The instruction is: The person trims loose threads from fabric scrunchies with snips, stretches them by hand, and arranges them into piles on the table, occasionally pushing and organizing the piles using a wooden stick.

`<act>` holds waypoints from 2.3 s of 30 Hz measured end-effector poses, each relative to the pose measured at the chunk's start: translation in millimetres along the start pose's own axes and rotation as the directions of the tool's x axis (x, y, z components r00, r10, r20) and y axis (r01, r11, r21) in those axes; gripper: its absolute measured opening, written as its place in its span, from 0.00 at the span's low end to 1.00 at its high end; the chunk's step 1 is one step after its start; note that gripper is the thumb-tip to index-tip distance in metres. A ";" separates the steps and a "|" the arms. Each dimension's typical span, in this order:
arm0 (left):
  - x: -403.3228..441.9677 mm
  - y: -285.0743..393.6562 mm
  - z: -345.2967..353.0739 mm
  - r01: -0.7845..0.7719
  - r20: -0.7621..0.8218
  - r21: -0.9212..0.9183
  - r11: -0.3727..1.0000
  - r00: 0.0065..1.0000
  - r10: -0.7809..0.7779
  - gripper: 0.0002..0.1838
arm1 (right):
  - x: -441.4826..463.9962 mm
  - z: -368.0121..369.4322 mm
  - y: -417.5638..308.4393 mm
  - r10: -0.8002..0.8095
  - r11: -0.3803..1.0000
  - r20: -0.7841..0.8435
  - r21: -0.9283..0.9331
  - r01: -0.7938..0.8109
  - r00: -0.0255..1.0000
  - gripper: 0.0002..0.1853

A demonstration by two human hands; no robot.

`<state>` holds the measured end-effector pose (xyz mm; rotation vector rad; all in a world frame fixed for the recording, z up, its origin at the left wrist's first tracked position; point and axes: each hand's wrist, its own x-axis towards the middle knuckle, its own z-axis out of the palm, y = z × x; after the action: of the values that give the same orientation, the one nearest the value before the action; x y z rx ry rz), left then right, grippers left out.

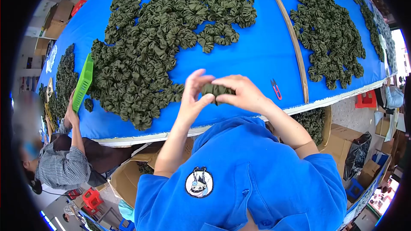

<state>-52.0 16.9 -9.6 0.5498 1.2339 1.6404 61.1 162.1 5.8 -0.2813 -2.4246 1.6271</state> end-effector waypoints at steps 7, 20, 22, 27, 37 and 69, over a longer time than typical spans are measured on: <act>-17.4 15.0 -14.4 0.201 0.149 0.311 0.929 0.955 -0.256 0.18 | -30.4 -28.6 -7.2 -0.225 0.970 0.054 -0.077 0.228 0.973 0.16; 16.9 -16.4 41.8 -0.230 -0.275 -0.625 0.746 0.959 0.066 0.11 | -22.1 33.2 8.9 0.408 0.562 -0.221 0.825 -0.052 0.886 0.25; 17.4 -22.5 40.9 -0.228 -0.285 -0.639 0.735 0.957 0.049 0.12 | -19.7 42.3 8.8 0.453 0.459 -0.209 0.888 -0.026 0.867 0.20; 7.2 -47.3 24.7 -0.175 -0.267 -0.671 0.720 0.964 -0.014 0.12 | -20.7 44.8 18.8 0.473 0.556 -0.321 0.831 0.005 0.820 0.11; -0.1 -28.5 -44.1 0.374 0.195 -0.207 0.904 0.921 -0.336 0.13 | -38.7 -15.7 27.0 0.432 0.788 -0.028 0.498 -0.362 0.901 0.09; 3.8 -24.3 40.9 -0.124 -0.164 -0.727 0.676 0.986 0.004 0.18 | -9.1 25.3 1.6 0.478 0.356 -0.319 0.922 0.152 0.819 0.12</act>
<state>-10.6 39.5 -16.7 -0.0525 0.5393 2.0862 63.0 137.8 -5.7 -0.6827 -0.7647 2.2986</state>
